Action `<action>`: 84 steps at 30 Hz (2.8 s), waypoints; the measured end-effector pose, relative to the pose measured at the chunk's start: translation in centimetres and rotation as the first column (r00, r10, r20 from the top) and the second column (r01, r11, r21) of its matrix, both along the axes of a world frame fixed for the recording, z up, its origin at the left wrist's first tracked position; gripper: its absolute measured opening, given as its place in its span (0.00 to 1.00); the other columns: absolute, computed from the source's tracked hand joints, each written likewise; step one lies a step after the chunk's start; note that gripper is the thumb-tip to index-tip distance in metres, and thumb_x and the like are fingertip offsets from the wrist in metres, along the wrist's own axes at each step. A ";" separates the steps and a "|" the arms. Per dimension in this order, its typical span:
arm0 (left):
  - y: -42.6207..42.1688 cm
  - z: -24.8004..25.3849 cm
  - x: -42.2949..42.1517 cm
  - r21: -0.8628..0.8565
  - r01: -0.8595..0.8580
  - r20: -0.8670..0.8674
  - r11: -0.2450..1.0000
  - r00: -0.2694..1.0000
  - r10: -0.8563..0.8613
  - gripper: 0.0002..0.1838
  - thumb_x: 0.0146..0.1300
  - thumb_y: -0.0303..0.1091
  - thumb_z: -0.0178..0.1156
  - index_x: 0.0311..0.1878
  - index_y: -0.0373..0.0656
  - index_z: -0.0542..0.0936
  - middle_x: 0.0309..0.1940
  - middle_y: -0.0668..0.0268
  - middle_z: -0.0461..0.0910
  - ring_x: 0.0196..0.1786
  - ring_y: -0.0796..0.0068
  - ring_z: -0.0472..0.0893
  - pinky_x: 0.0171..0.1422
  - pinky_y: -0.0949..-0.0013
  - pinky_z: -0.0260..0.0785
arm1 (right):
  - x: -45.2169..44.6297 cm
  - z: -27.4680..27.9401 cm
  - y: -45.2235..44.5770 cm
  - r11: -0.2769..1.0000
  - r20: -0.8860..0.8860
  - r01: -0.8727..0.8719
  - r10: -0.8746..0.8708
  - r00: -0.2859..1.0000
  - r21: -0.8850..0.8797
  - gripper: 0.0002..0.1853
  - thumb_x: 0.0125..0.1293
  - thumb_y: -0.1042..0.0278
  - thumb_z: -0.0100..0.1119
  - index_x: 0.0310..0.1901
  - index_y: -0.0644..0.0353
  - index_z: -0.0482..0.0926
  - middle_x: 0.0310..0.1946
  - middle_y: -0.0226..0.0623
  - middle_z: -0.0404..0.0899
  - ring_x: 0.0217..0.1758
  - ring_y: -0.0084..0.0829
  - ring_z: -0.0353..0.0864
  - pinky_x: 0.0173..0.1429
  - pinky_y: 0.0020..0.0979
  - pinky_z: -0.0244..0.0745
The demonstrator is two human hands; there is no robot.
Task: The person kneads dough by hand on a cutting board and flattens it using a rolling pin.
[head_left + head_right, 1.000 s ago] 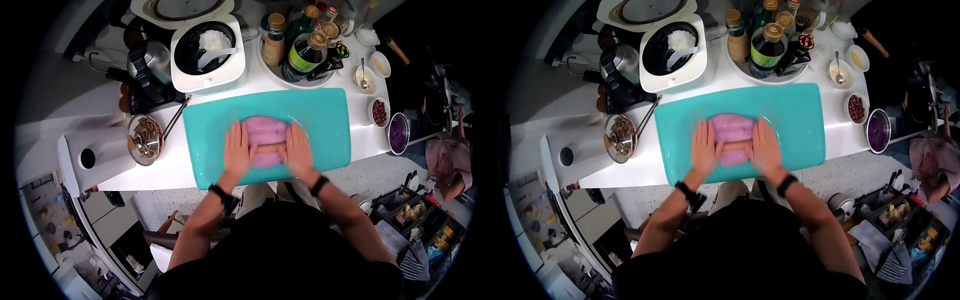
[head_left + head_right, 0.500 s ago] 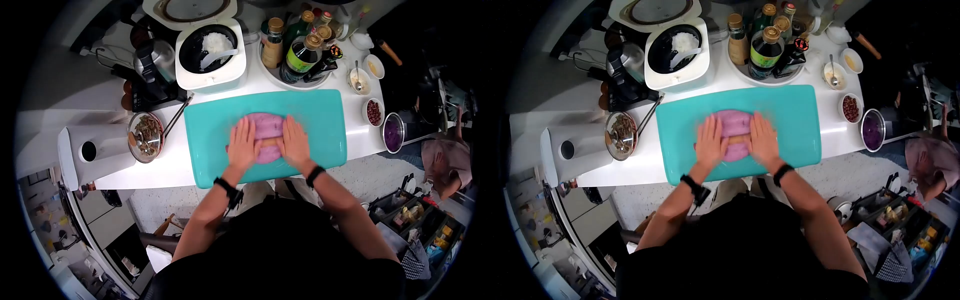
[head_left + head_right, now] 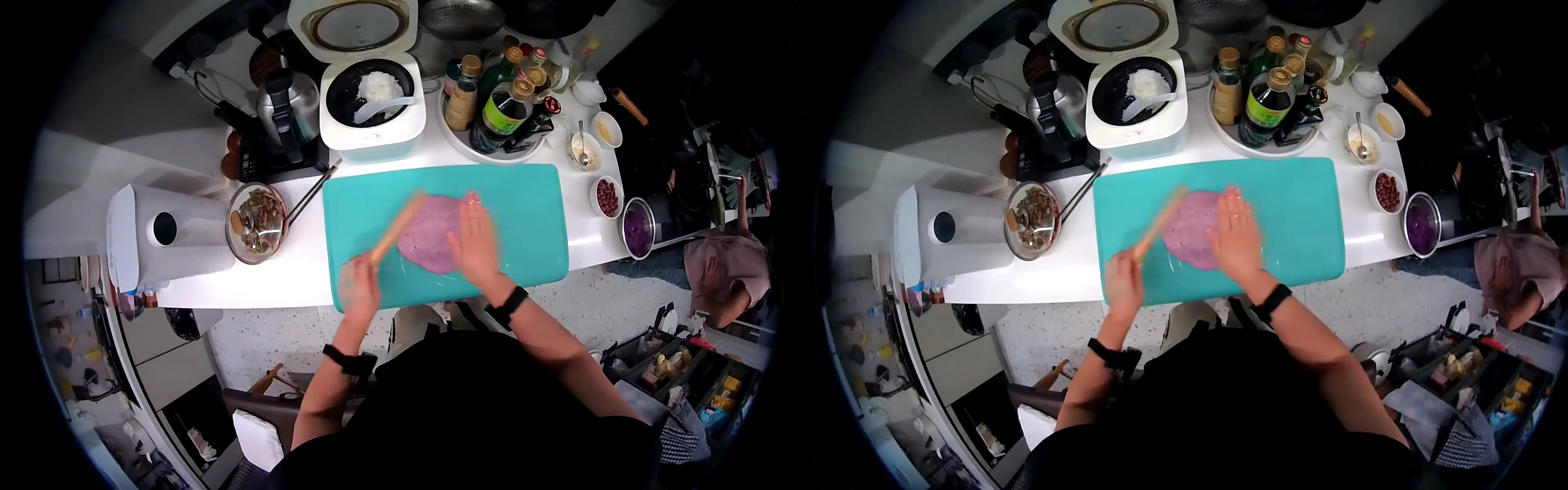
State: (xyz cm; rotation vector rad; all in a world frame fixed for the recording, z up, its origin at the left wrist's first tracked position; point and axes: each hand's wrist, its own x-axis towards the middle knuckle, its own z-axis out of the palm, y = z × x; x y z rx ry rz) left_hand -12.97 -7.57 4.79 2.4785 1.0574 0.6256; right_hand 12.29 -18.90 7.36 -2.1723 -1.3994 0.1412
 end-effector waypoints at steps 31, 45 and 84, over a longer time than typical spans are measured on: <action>1.7 -0.9 8.6 -0.263 0.035 -0.032 0.964 0.998 -0.045 0.34 0.64 0.36 0.67 0.71 0.39 0.69 0.64 0.50 0.73 0.67 0.47 0.72 0.73 0.47 0.63 | 7.0 -7.5 -4.5 0.922 -0.224 0.372 -0.388 0.894 -0.111 0.34 0.64 0.61 0.68 0.69 0.69 0.70 0.67 0.64 0.72 0.68 0.51 0.76 0.70 0.48 0.72; 2.6 -0.9 1.4 -0.377 -0.325 -0.075 0.868 0.944 0.321 0.18 0.71 0.37 0.62 0.57 0.37 0.72 0.53 0.46 0.75 0.46 0.36 0.81 0.51 0.42 0.75 | 5.4 5.8 0.1 0.976 -0.979 0.217 -0.062 0.193 -0.019 0.24 0.58 0.72 0.70 0.57 0.68 0.81 0.47 0.41 0.87 0.48 0.32 0.87 0.53 0.35 0.82; -2.1 -2.7 13.8 -0.043 0.406 -0.074 0.913 0.910 -0.408 0.36 0.68 0.40 0.62 0.76 0.34 0.67 0.75 0.47 0.66 0.78 0.44 0.64 0.81 0.46 0.55 | 3.1 -5.6 -5.8 0.982 0.087 -0.098 0.113 0.990 -0.163 0.35 0.72 0.58 0.58 0.74 0.71 0.63 0.78 0.52 0.61 0.81 0.50 0.60 0.83 0.51 0.55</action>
